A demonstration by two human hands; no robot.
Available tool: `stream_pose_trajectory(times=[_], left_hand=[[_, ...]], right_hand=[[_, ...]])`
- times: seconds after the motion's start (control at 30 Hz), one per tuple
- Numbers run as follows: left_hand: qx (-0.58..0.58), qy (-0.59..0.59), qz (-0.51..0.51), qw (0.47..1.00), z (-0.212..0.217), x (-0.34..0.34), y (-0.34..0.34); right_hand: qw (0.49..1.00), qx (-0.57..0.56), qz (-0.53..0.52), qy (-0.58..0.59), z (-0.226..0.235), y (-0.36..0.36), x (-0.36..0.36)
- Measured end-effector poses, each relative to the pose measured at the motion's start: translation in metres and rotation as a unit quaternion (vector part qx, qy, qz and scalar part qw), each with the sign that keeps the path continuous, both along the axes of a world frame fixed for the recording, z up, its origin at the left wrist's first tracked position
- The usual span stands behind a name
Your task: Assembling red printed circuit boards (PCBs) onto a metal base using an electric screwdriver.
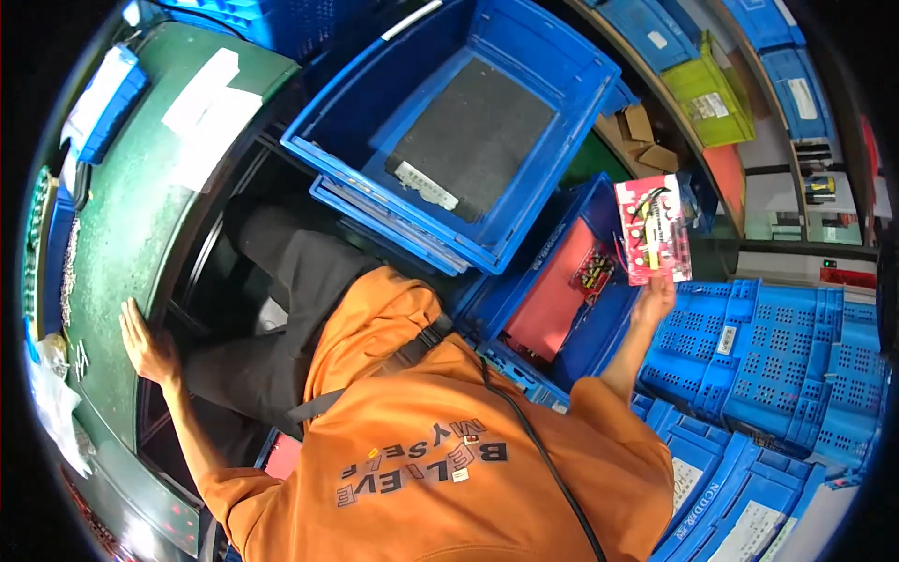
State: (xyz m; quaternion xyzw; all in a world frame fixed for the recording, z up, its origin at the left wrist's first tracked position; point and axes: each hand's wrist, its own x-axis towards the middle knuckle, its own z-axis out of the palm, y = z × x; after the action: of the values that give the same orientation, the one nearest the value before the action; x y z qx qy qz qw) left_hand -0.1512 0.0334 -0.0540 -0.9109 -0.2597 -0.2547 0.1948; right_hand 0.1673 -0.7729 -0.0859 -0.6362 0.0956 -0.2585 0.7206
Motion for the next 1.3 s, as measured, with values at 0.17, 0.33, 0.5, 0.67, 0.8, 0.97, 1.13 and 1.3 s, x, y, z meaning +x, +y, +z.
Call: stream_pose_trajectory(times=[0.17, 0.33, 0.5, 0.67, 0.8, 0.97, 1.13, 1.3], left_hand=[[-0.014, -0.038, 0.024, 0.999, 0.017, -0.021, -0.002], [-0.127, -0.201, 0.022, 0.971, 0.09, -0.038, -0.064], [-0.49, -0.522, -0.191, 0.671, 0.102, -0.049, -0.12], [-0.325, -0.602, -0.082, 0.725, 0.117, -0.103, -0.122], [-0.412, -0.649, -0.009, 0.64, 0.12, -0.147, -0.119], [-0.447, -0.615, -0.021, 0.649, 0.119, -0.184, -0.114], [-0.456, -0.59, -0.008, 0.666, 0.128, -0.187, -0.074], [-0.34, -0.468, -0.058, 0.814, 0.154, -0.145, -0.011]], right_hand=[[0.959, -0.032, 0.257, -0.111, 0.139, 0.16, 0.041], [0.84, -0.264, 0.459, -0.117, 0.172, 0.332, 0.076], [0.662, -0.243, 0.623, -0.339, 0.162, 0.547, 0.011], [0.476, -0.227, 0.821, -0.221, 0.175, 0.707, -0.088], [0.373, -0.116, 0.911, -0.129, 0.192, 0.746, -0.17], [0.316, -0.214, 0.917, -0.118, 0.177, 0.783, -0.198], [0.403, -0.323, 0.852, -0.088, 0.14, 0.803, -0.176], [0.474, -0.13, 0.869, -0.053, 0.057, 0.835, -0.088]])
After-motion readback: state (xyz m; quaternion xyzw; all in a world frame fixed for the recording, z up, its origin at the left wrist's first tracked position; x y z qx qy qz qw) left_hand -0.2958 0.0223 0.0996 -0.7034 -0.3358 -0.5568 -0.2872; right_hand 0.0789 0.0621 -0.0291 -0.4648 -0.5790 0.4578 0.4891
